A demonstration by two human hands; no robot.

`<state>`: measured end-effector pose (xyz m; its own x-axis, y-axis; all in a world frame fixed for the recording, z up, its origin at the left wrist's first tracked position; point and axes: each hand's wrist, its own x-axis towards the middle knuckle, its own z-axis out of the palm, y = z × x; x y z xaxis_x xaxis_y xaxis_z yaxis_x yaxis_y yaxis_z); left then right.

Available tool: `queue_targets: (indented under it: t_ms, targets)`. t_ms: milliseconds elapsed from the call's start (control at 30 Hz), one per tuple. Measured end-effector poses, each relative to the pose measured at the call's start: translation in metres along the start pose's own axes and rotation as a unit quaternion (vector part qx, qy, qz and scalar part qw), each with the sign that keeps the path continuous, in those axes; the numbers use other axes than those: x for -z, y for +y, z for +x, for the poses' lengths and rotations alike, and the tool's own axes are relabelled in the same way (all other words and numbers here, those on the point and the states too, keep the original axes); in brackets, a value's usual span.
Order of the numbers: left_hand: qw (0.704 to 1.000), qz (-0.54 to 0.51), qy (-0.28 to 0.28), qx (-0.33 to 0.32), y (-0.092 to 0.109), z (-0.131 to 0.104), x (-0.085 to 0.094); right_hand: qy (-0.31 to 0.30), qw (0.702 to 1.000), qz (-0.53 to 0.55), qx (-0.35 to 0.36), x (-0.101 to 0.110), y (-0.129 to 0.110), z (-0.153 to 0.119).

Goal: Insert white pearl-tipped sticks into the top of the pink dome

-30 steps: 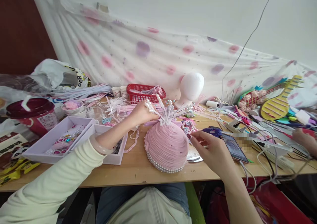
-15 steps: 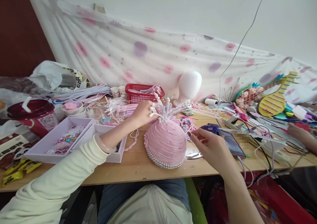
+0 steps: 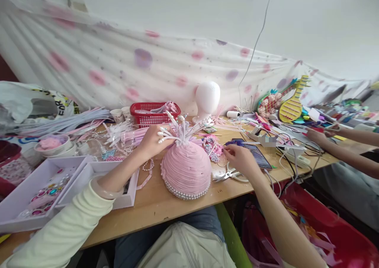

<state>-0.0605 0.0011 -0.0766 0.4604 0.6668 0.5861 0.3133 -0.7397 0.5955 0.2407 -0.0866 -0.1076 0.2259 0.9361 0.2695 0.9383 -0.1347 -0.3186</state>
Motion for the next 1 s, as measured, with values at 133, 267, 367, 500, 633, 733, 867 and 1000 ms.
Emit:
queue_targets:
  t_ms: [133, 267, 367, 500, 633, 733, 867, 1000]
  targets:
    - [1.0, -0.021, -0.009, 0.013, -0.005, 0.0, 0.001, -0.116, 0.988, -0.051, 0.091, -0.032, -0.011, 0.027]
    - [1.0, -0.018, -0.019, -0.017, -0.01, 0.001, 0.001, -0.149, 0.967, -0.127, 0.164, -0.05, -0.011, 0.036]
    - [1.0, -0.018, -0.01, -0.011, -0.011, 0.001, 0.001, -0.13, 0.954, -0.181, 0.201, -0.05, -0.006, 0.034]
    - [0.999, -0.024, -0.021, 0.002, -0.013, 0.0, 0.002, -0.112, 0.936, -0.236, 0.237, -0.039, -0.001, 0.029]
    - [0.999, 0.002, -0.022, -0.033, -0.014, 0.001, 0.002, -0.059, 0.931, -0.273, 0.234, -0.026, -0.002, 0.028]
    - [1.0, 0.009, -0.025, 0.006, -0.012, 0.001, -0.001, -0.002, 0.935, -0.285, 0.209, -0.018, -0.002, 0.03]
    - [0.998, 0.013, -0.016, 0.057, -0.008, 0.003, -0.007, 0.112, 0.948, -0.239, 0.178, -0.003, 0.002, 0.035]
    - [0.999, 0.015, -0.025, 0.041, -0.008, 0.007, -0.006, 0.26, 0.955, -0.026, 0.14, 0.013, 0.005, 0.034]
